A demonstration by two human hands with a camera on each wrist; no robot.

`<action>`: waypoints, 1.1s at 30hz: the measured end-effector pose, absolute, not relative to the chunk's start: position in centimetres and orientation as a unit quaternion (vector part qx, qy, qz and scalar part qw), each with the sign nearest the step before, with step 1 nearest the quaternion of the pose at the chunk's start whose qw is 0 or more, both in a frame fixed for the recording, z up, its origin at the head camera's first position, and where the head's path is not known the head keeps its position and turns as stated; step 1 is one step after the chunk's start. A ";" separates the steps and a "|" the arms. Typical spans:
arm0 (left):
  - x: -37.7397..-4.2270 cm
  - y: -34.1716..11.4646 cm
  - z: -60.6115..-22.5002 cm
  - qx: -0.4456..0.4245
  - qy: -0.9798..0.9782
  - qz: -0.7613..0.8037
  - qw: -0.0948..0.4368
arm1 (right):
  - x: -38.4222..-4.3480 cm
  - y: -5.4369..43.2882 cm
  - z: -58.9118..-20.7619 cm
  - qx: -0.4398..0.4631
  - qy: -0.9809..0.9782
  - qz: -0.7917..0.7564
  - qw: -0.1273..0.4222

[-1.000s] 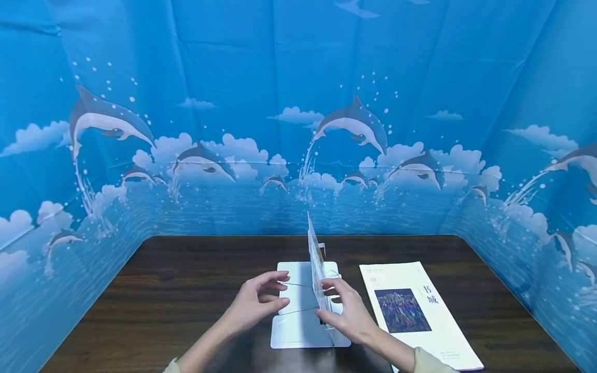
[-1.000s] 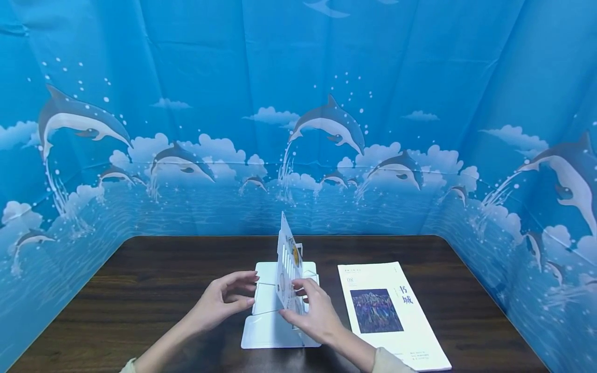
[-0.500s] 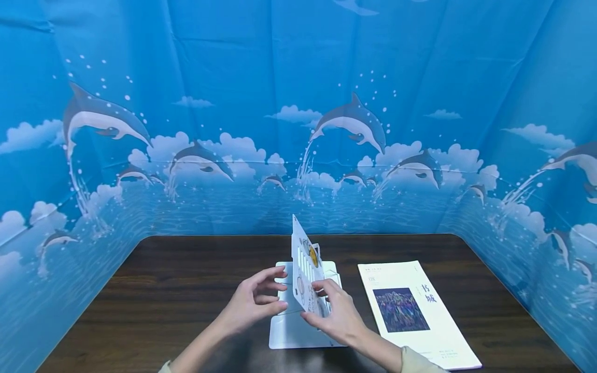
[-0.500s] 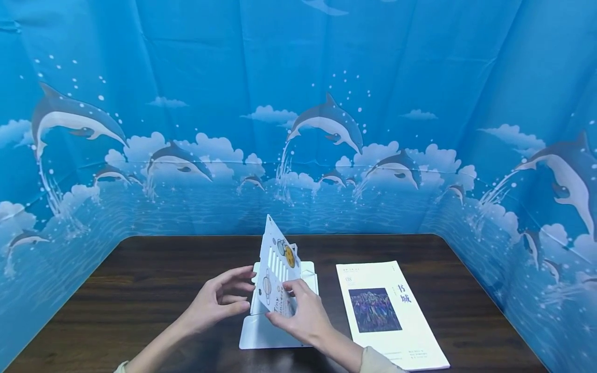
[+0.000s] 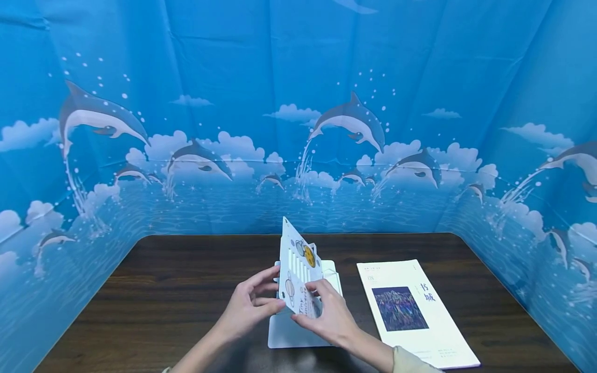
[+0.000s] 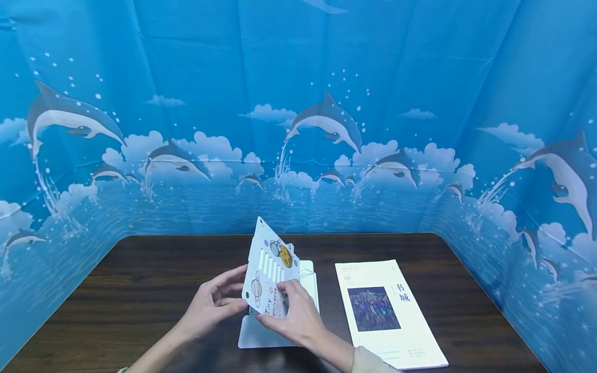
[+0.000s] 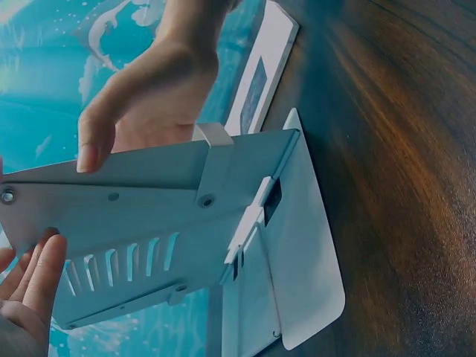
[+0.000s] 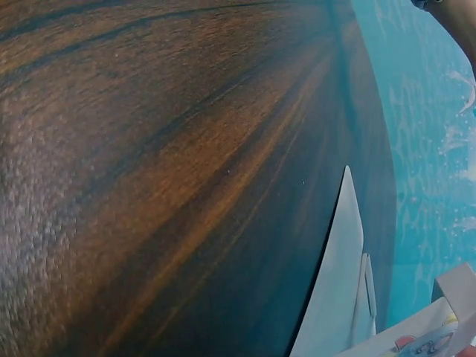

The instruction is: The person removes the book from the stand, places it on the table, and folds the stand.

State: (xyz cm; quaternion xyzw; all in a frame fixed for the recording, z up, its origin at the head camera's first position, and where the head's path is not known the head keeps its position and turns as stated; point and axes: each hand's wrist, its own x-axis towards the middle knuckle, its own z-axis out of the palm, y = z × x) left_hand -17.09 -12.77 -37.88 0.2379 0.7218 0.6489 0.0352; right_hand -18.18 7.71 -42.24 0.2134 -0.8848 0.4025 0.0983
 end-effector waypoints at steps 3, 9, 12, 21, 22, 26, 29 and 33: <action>-17.1 -13.0 -38.0 0.240 0.711 0.661 0.027 | -18.2 7.5 -42.4 0.210 -0.881 0.416 0.084; -17.0 -13.4 -38.3 0.239 0.698 0.675 0.024 | -18.2 7.4 -42.4 0.196 -0.876 0.438 0.046; -17.0 -13.6 -38.3 0.235 0.694 0.680 0.029 | -18.2 7.5 -42.6 0.199 -0.868 0.454 0.037; -16.7 -14.2 -38.4 0.221 0.685 0.693 0.038 | -18.5 8.1 -43.4 0.213 -0.832 0.512 0.001; -16.6 -14.3 -38.4 0.216 0.685 0.694 0.040 | -18.5 8.2 -43.5 0.213 -0.829 0.517 -0.004; -16.5 -14.7 -38.4 0.195 0.687 0.698 0.055 | -18.5 8.4 -43.6 0.214 -0.818 0.534 -0.018; -16.4 -15.0 -38.6 0.184 0.690 0.698 0.062 | -18.5 8.5 -43.8 0.217 -0.811 0.543 -0.021; -16.5 -15.6 -38.9 0.173 0.693 0.697 0.067 | -18.5 8.5 -44.0 0.224 -0.803 0.552 -0.020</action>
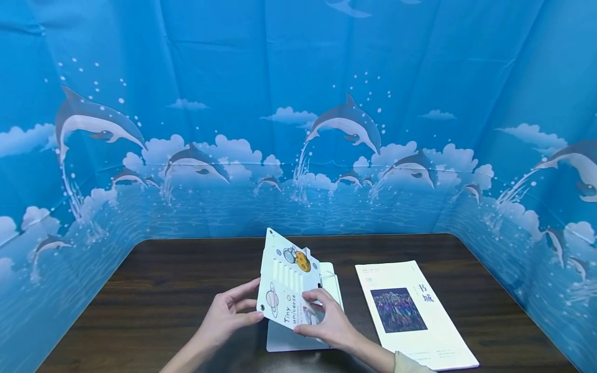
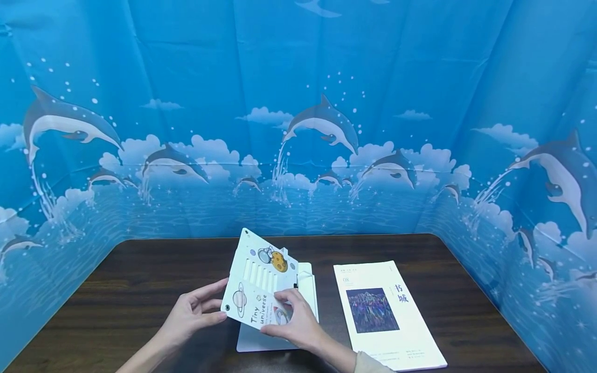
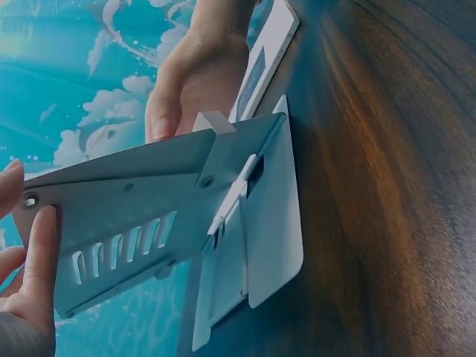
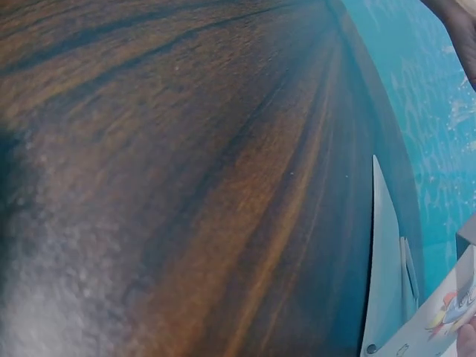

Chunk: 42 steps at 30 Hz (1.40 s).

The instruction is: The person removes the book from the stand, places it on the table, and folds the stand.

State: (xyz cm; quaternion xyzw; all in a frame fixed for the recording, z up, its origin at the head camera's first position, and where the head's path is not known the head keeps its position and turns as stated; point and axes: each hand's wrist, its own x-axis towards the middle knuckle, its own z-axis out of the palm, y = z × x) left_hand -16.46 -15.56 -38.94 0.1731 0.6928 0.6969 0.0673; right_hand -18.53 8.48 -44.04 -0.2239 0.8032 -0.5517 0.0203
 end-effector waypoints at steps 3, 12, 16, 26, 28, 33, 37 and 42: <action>-16.4 -16.0 -39.2 0.159 0.694 0.698 0.078 | -18.6 8.5 -44.3 -0.222 0.805 -0.549 0.024; -16.3 -17.6 -40.0 0.126 0.707 0.688 0.105 | -18.8 8.6 -45.3 -0.226 0.806 -0.546 0.034; -16.2 -18.1 -40.5 0.101 0.715 0.683 0.113 | -18.8 8.7 -45.4 -0.241 0.801 -0.547 0.033; -16.6 -19.5 -42.4 0.064 0.741 0.658 0.122 | -18.8 9.0 -45.8 -0.264 0.818 -0.509 0.040; -16.7 -19.7 -42.8 0.068 0.743 0.654 0.122 | -18.9 9.0 -45.9 -0.271 0.824 -0.497 0.032; -16.8 -20.1 -43.8 0.068 0.746 0.649 0.132 | -18.9 9.0 -46.1 -0.286 0.837 -0.467 0.007; -16.9 -20.3 -44.5 0.075 0.741 0.653 0.137 | -18.9 8.9 -46.2 -0.286 0.845 -0.453 0.006; -16.8 -20.2 -45.0 0.078 0.741 0.653 0.134 | -18.8 8.8 -46.2 -0.285 0.852 -0.440 0.009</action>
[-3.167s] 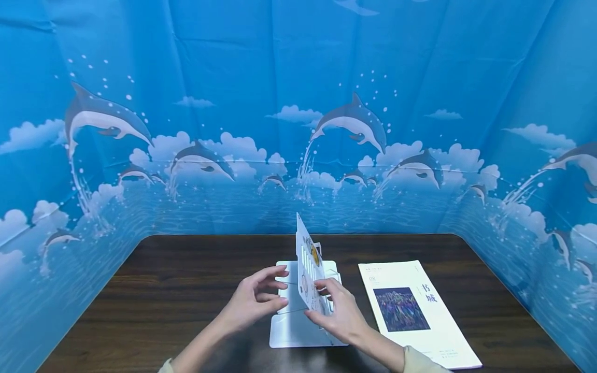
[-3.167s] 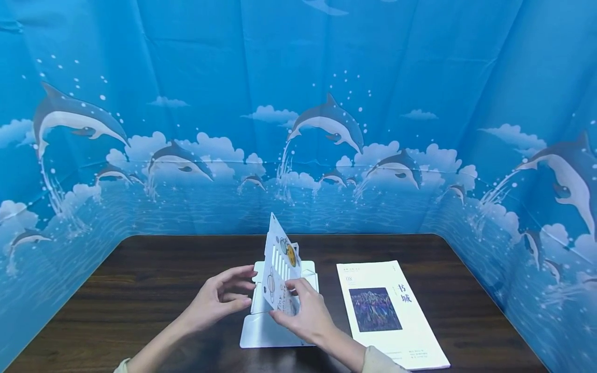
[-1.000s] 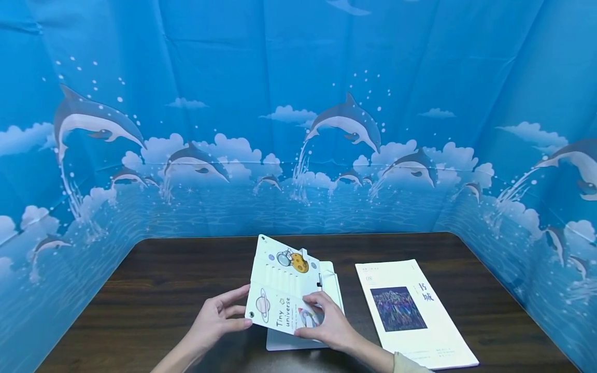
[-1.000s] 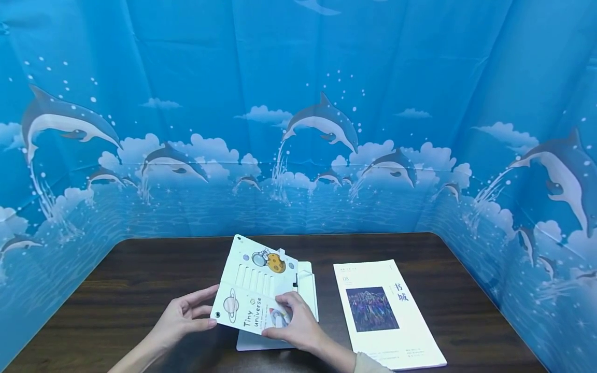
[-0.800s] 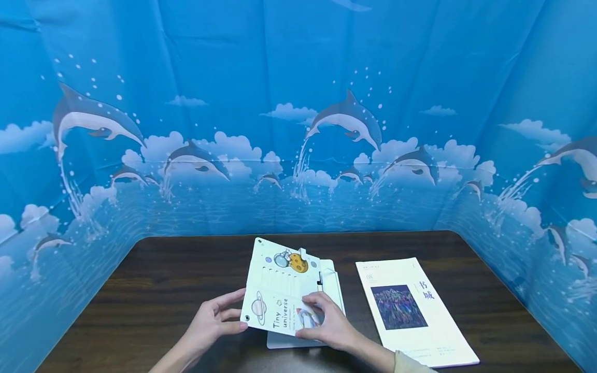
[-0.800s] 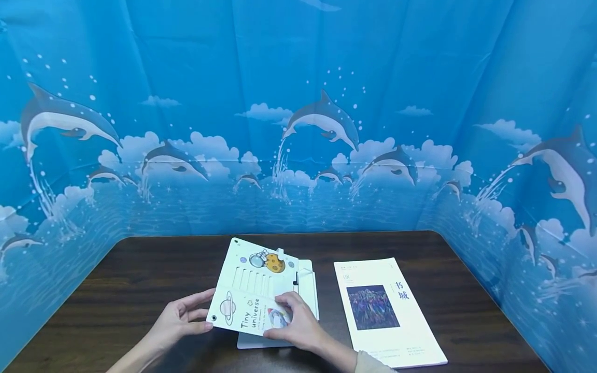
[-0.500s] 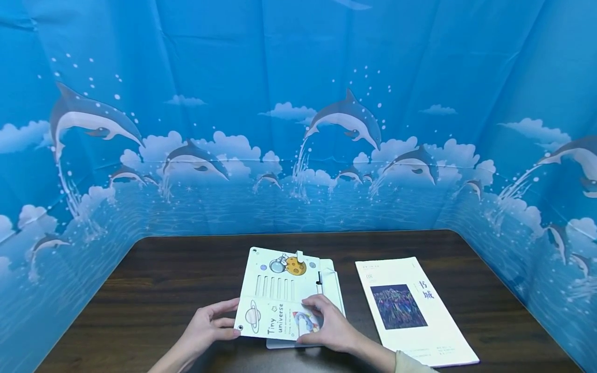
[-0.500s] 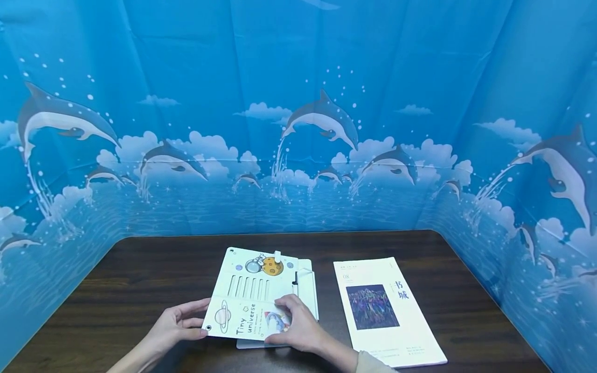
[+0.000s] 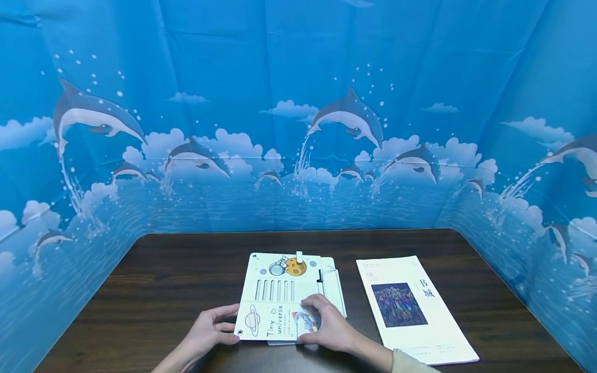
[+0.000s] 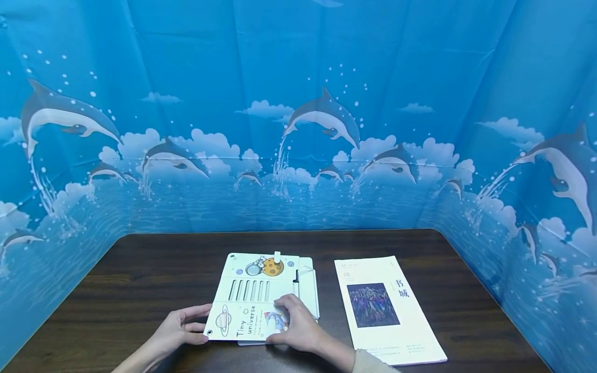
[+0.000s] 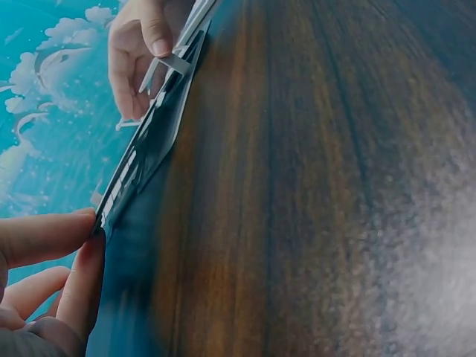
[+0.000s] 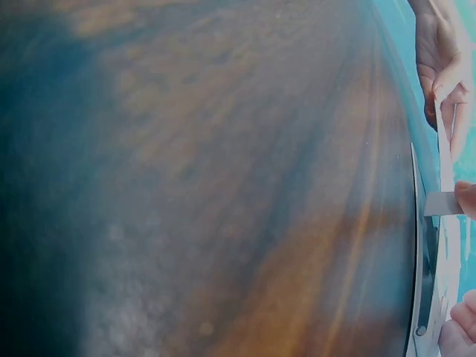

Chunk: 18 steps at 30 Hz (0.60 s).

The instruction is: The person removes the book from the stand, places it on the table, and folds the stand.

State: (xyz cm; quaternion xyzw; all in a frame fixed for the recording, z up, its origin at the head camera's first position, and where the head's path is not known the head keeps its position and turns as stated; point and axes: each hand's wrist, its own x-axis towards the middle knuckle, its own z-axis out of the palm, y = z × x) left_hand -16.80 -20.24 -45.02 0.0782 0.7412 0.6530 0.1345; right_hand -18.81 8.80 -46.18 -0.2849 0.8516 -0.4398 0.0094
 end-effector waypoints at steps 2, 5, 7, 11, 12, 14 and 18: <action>-16.8 -20.2 -45.2 0.080 0.743 0.651 0.132 | -18.8 8.8 -46.2 -0.285 0.854 -0.434 0.007; -16.9 -20.2 -45.6 0.085 0.743 0.651 0.127 | -18.9 8.8 -46.2 -0.285 0.858 -0.427 0.004; -16.8 -20.2 -45.8 0.084 0.745 0.650 0.124 | -18.9 8.8 -46.3 -0.285 0.861 -0.422 0.004; -16.7 -20.1 -46.0 0.073 0.752 0.643 0.121 | -18.9 8.7 -46.4 -0.285 0.866 -0.412 -0.001; -16.7 -20.1 -46.0 0.070 0.754 0.642 0.121 | -18.9 8.7 -46.4 -0.285 0.867 -0.409 -0.003; -16.6 -20.1 -46.0 0.064 0.757 0.639 0.121 | -18.9 8.6 -46.4 -0.286 0.867 -0.407 -0.004; -16.5 -19.9 -45.8 0.054 0.763 0.633 0.120 | -18.9 8.6 -46.4 -0.285 0.869 -0.404 -0.004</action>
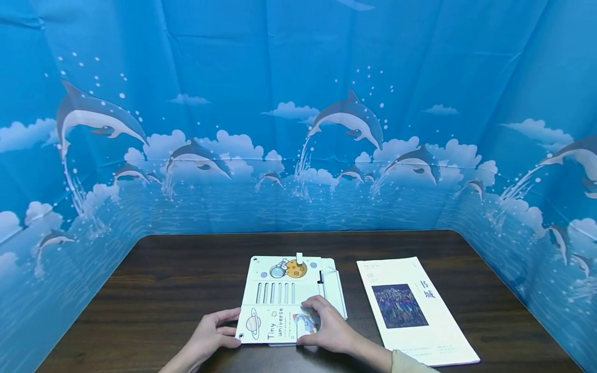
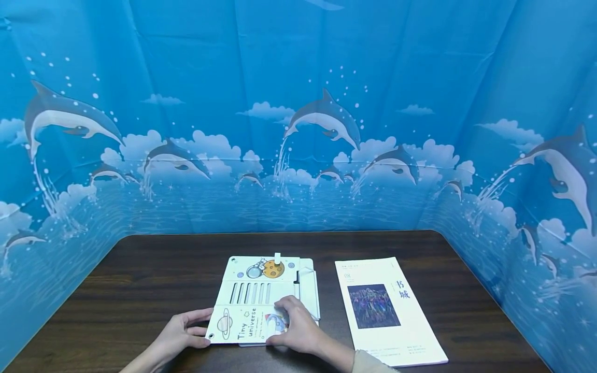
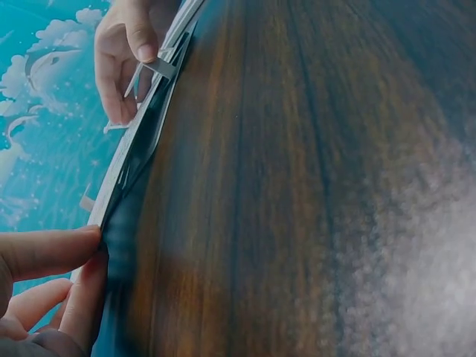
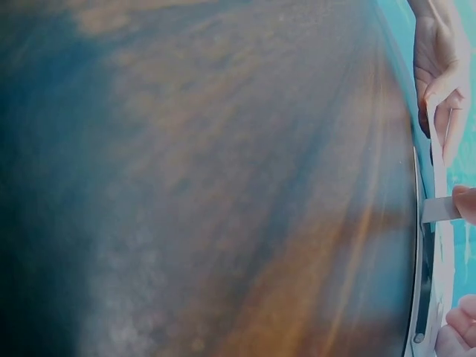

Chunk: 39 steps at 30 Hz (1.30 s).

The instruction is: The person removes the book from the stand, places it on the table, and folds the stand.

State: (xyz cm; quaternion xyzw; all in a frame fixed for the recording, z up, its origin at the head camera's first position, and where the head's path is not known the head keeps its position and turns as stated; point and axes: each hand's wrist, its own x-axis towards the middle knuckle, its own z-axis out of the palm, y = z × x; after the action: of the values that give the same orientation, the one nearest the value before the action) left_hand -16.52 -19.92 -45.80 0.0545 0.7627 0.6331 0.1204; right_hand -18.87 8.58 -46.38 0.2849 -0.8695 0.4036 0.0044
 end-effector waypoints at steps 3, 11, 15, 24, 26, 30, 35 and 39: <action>-16.5 -19.9 -45.8 0.048 0.767 0.629 0.119 | -18.9 8.6 -46.2 0.284 -0.871 0.401 0.002; -16.4 -20.0 -45.8 0.054 0.765 0.630 0.120 | -18.9 8.6 -45.6 0.283 -0.872 0.399 -0.015; -16.5 -20.1 -45.8 0.065 0.758 0.637 0.123 | -19.1 9.0 -45.1 0.280 -0.864 0.417 -0.035; -16.5 -20.3 -45.9 0.075 0.755 0.639 0.126 | -19.8 11.1 -43.6 0.242 -0.853 0.461 -0.033; -16.5 -20.2 -45.9 0.073 0.756 0.639 0.125 | -20.0 11.7 -43.6 0.231 -0.858 0.459 -0.021; -16.5 -20.2 -45.9 0.068 0.759 0.636 0.125 | -20.1 12.8 -44.0 0.204 -0.866 0.457 -0.005; -16.4 -20.2 -45.9 0.069 0.759 0.636 0.125 | -19.9 13.8 -44.8 0.189 -0.864 0.466 0.004; -16.4 -20.2 -45.9 0.070 0.758 0.636 0.122 | -19.8 14.2 -45.3 0.193 -0.862 0.469 0.001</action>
State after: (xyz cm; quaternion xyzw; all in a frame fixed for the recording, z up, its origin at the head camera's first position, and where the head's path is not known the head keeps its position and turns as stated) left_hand -16.38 -20.18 -45.92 0.0703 0.7585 0.6362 0.1225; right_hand -19.80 14.15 -45.26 0.1931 -0.8621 0.4685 0.0009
